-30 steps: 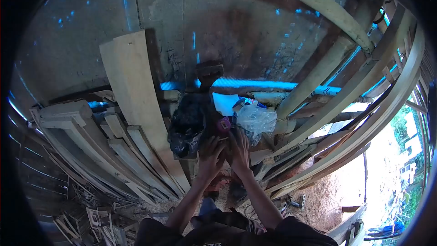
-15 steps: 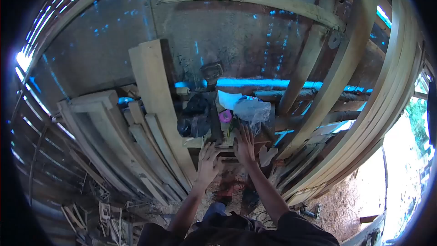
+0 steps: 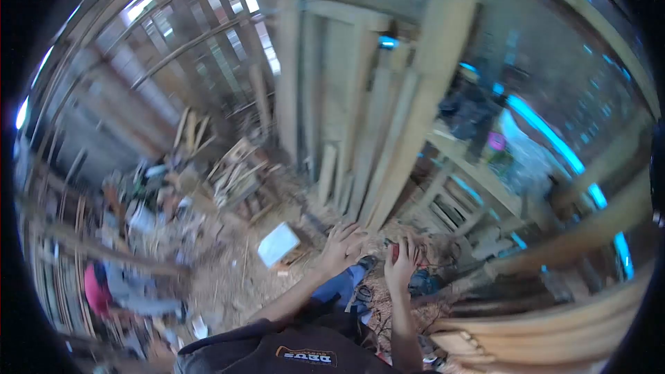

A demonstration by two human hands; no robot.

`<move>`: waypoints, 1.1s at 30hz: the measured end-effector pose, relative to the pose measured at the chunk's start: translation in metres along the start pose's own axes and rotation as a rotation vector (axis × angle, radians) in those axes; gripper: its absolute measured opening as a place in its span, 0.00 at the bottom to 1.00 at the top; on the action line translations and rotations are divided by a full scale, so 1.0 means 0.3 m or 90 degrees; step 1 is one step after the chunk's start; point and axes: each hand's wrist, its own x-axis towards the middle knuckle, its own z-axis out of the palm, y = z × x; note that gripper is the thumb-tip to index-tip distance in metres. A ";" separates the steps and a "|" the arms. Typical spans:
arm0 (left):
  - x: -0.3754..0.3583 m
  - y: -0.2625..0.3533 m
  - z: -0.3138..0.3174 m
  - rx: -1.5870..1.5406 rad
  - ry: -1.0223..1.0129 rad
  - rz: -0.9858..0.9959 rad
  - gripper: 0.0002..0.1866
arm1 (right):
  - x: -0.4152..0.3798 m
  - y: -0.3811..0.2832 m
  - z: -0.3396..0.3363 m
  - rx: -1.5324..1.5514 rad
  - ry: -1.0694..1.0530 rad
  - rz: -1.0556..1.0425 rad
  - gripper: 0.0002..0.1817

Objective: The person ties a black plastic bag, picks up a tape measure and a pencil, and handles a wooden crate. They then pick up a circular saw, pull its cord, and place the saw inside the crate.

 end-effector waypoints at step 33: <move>-1.815 -1.368 -1.315 0.108 0.464 -0.564 0.19 | -0.643 -1.659 1.581 0.065 -0.566 -0.453 0.20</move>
